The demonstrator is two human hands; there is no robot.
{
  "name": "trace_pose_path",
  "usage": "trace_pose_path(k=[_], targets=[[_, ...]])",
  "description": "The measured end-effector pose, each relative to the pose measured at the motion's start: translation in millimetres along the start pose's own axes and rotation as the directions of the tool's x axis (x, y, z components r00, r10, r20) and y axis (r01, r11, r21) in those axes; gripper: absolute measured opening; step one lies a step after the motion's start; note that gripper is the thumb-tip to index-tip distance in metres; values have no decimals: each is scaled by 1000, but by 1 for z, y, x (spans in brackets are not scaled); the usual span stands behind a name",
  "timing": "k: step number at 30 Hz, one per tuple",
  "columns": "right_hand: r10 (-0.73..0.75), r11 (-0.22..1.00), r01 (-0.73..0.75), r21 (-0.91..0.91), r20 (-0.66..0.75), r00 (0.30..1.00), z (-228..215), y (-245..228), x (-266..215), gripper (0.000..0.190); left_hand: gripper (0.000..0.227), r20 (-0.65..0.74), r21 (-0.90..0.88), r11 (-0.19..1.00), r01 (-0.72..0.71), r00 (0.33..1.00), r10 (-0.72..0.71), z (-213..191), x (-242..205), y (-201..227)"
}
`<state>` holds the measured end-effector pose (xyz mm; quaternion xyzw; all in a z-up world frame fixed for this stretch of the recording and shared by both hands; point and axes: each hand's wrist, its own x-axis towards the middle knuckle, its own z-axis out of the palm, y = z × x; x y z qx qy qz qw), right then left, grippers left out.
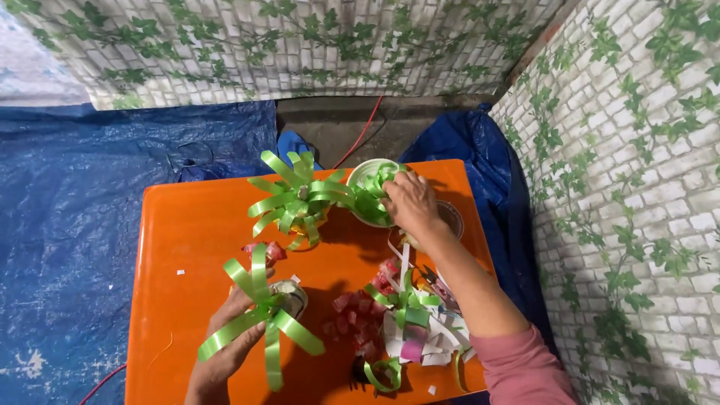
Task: Refining a candy arrangement by wrapping individual candies with green ribbons and securing them with tape.
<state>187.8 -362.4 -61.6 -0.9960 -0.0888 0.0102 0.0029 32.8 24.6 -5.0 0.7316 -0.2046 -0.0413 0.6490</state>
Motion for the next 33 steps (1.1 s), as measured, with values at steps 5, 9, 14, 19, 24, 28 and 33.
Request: trace_pose_path(k=[5,9,14,19,24,28,33], targets=[[-12,967,56,249,-176,984,-13,4,-20,24,53,-214,-14,998,58,975,-59,-14,-56,-92],[-46,935,151,322,-312,949,-25,6,-39,25,56,-89,-92,994,52,994,-60,0,-21,10],[-42,899,150,412,-261,965,-46,0,-57,24,43,-346,-17,999,34,938,-38,7,-56,3],[-127,915,146,376,-75,989,-40,7,-84,42,34,-542,115,984,140,838,-56,28,-134,-46],[122,911,-189,367,199,972,-108,-20,-165,44,20,-566,213,964,157,825,-9,51,-184,-96],[151,918,-283,278,415,897,-41,-18,-209,39,22,-387,167,981,102,922,-30,98,-144,-36],[-1,912,18,409,-41,999,-23,-9,-226,28,18,-234,121,989,-83,966,110,135,-86,3]])
